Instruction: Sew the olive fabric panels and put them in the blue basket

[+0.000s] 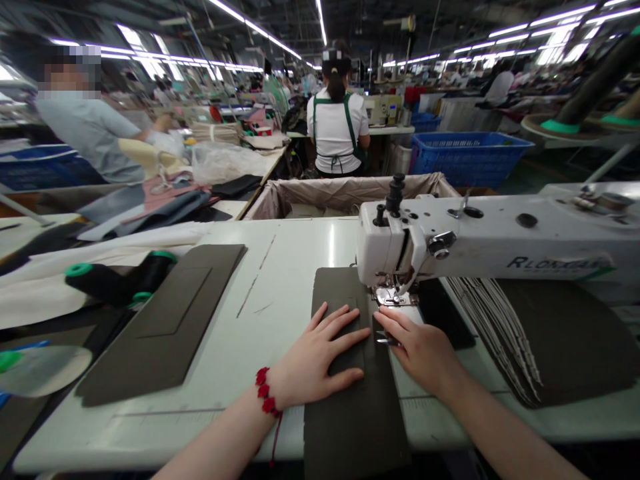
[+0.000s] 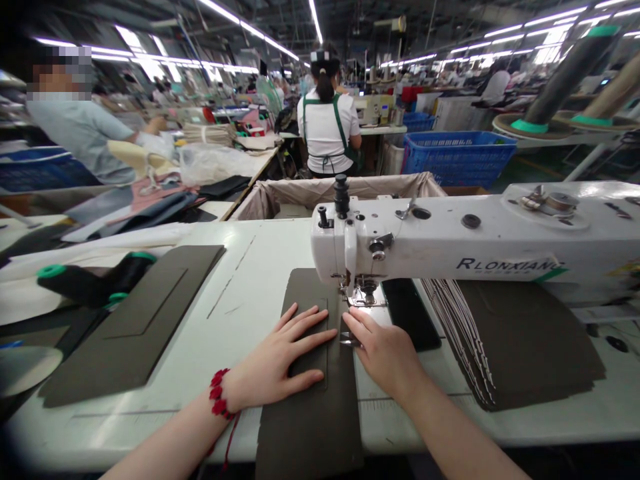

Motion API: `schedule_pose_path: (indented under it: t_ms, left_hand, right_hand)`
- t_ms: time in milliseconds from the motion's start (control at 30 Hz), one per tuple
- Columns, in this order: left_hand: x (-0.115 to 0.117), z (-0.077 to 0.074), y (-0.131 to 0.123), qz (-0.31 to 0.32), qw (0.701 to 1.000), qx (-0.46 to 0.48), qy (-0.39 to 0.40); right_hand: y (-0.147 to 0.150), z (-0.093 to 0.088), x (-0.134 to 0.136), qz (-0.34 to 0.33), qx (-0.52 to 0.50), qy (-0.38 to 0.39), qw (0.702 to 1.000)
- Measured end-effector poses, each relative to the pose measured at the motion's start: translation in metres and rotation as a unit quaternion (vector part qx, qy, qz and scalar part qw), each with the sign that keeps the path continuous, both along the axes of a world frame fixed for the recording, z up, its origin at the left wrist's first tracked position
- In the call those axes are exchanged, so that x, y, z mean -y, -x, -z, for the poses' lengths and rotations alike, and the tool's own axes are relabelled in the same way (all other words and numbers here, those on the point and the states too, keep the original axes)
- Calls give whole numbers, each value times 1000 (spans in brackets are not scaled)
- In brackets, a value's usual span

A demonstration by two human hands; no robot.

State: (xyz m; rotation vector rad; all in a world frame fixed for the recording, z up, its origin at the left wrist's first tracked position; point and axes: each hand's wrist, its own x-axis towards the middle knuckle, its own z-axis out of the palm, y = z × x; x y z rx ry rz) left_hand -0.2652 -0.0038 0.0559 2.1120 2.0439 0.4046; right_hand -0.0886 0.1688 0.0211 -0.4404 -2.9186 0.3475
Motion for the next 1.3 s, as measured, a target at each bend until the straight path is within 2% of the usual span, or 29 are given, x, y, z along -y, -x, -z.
schedule_pose_path:
  t_ms: [1300]
  left_hand:
    - [1,9,2,-25,999,5,-20]
  right_hand:
    - [0,1,1,0,0,-10,1000]
